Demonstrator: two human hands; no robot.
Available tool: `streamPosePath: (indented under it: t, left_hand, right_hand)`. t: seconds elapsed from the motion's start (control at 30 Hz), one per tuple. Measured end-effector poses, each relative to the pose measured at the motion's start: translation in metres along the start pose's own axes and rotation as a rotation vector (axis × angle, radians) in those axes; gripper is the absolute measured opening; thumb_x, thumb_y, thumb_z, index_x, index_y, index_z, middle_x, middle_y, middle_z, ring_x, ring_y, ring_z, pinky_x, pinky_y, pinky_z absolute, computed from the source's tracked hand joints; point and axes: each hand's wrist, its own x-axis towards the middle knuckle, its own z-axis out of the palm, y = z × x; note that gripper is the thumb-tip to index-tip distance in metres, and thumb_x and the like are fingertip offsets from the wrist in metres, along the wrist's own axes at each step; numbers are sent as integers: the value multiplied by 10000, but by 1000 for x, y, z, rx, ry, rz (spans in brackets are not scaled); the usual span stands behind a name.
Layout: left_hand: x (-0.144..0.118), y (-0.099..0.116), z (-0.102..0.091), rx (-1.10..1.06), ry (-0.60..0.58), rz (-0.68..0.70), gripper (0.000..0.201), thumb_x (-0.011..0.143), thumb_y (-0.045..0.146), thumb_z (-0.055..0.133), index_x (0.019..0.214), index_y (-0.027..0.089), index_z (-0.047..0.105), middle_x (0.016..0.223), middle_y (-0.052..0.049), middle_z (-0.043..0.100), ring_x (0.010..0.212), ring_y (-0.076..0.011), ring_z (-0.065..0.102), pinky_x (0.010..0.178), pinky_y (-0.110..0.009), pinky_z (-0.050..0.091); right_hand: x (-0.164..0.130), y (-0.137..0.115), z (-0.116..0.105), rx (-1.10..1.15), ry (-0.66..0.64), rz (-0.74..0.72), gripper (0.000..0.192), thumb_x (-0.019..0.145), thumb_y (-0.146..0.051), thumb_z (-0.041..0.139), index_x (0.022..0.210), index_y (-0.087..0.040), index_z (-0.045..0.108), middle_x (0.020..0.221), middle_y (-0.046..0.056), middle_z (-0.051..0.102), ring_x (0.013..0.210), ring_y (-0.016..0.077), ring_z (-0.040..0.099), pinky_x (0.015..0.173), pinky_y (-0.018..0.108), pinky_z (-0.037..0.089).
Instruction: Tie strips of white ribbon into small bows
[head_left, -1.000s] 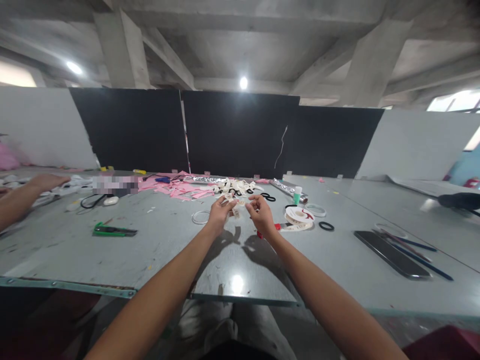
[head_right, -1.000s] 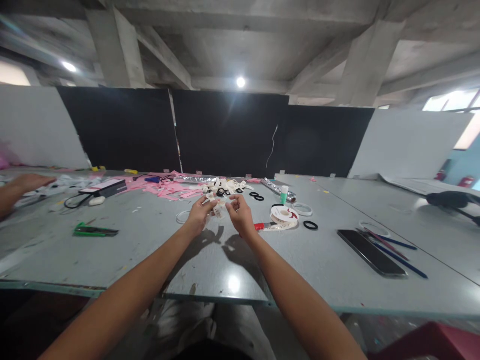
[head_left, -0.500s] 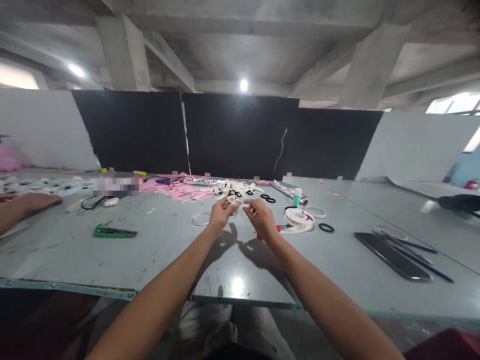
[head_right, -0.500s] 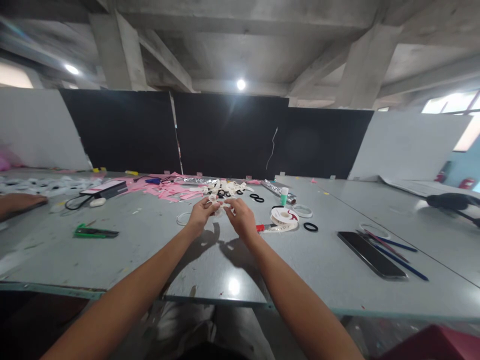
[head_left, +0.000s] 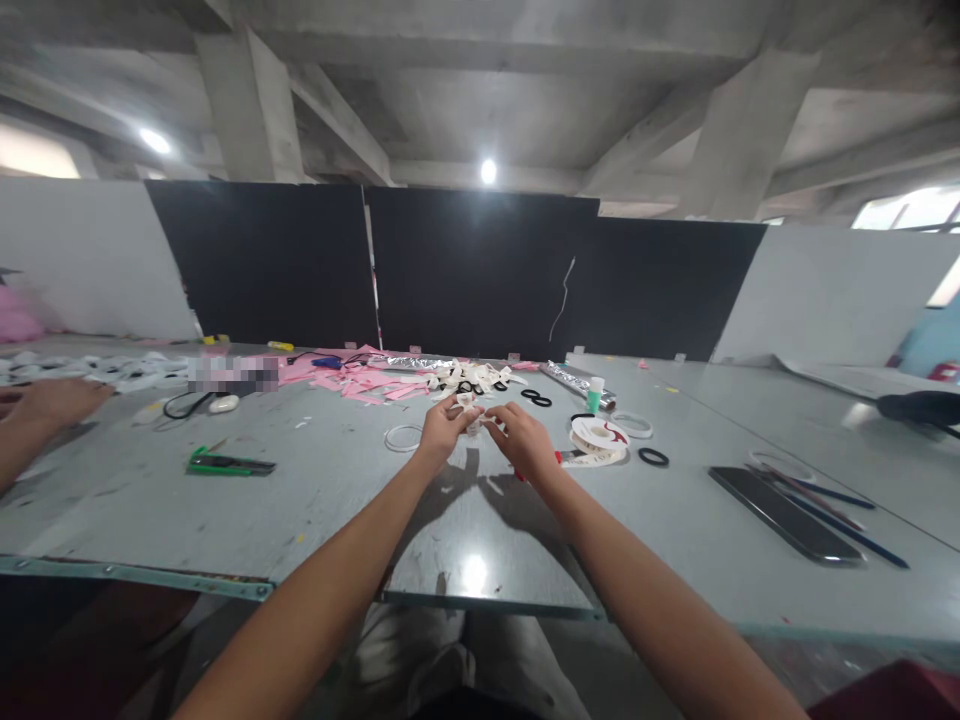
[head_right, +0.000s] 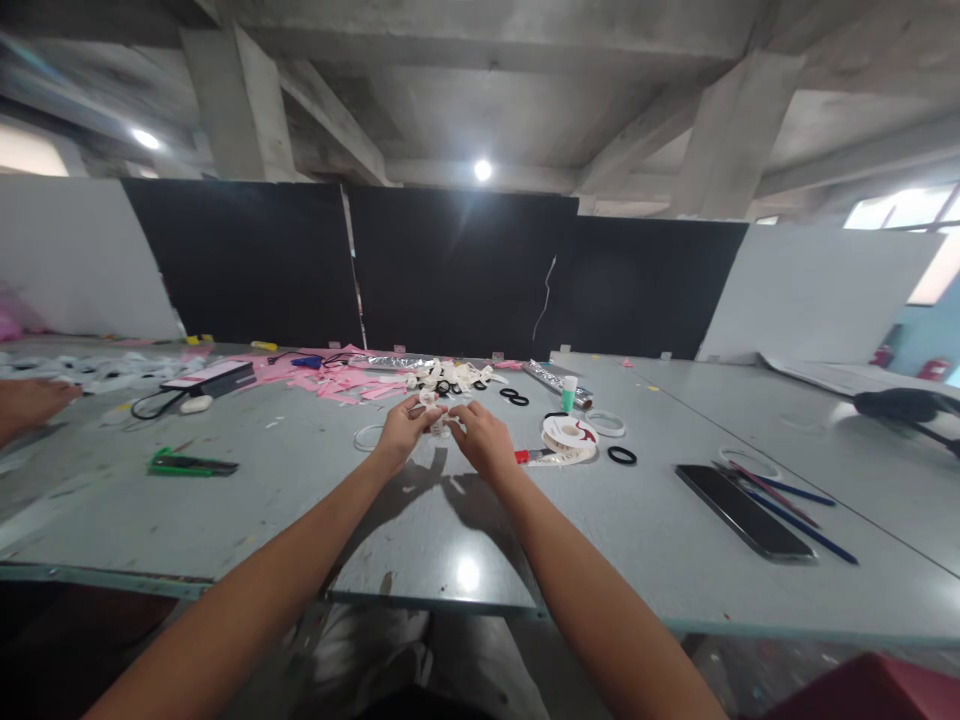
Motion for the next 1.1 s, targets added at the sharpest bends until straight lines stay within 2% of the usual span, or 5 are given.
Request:
streamPosePath:
  t: [0.27,0.47,0.63,0.8,1.1]
  left_hand:
    - [3,-5,-5,159,-65,137,428,642,339,752,998,139,624,963,-109,703,957,-226,633,783,-292,479]
    - [5,-5,-5,222,-115,179,367,634,274,736,946,134,603,941,-85,678,867,-187,619,706,-253,468]
    - [3,-4,-4,223,-111,183,364,636,262,731,952,141,596,924,-68,671,814,-163,612,661,-226,452]
    - [1,-1,-4,275,-106,210,296,655,230,699,922,132,617,899,-63,673,783,-150,598,654,-220,443]
    - [3,-3,-5,208,-58,182,364,661,231,689,1009,148,621,929,-61,663,824,-157,597,698,-239,459]
  right_hand:
    - [3,5,4,207,-5,43,173,877,-311,495,819,-200,613,774,14,588,695,137,520,650,246,358]
    - [5,9,16,518,-75,236,245,862,-358,455,785,-177,602,595,-26,521,557,124,480,559,237,359]
    - [5,8,13,515,-61,187,279,800,-447,569,814,-185,662,689,5,615,612,131,513,585,242,383]
    - [6,10,13,608,-67,288,279,768,-450,597,735,-173,619,565,-26,531,504,112,459,517,236,366]
    - [4,6,14,589,-53,192,254,794,-436,587,738,-191,555,592,-40,513,533,102,439,535,218,340]
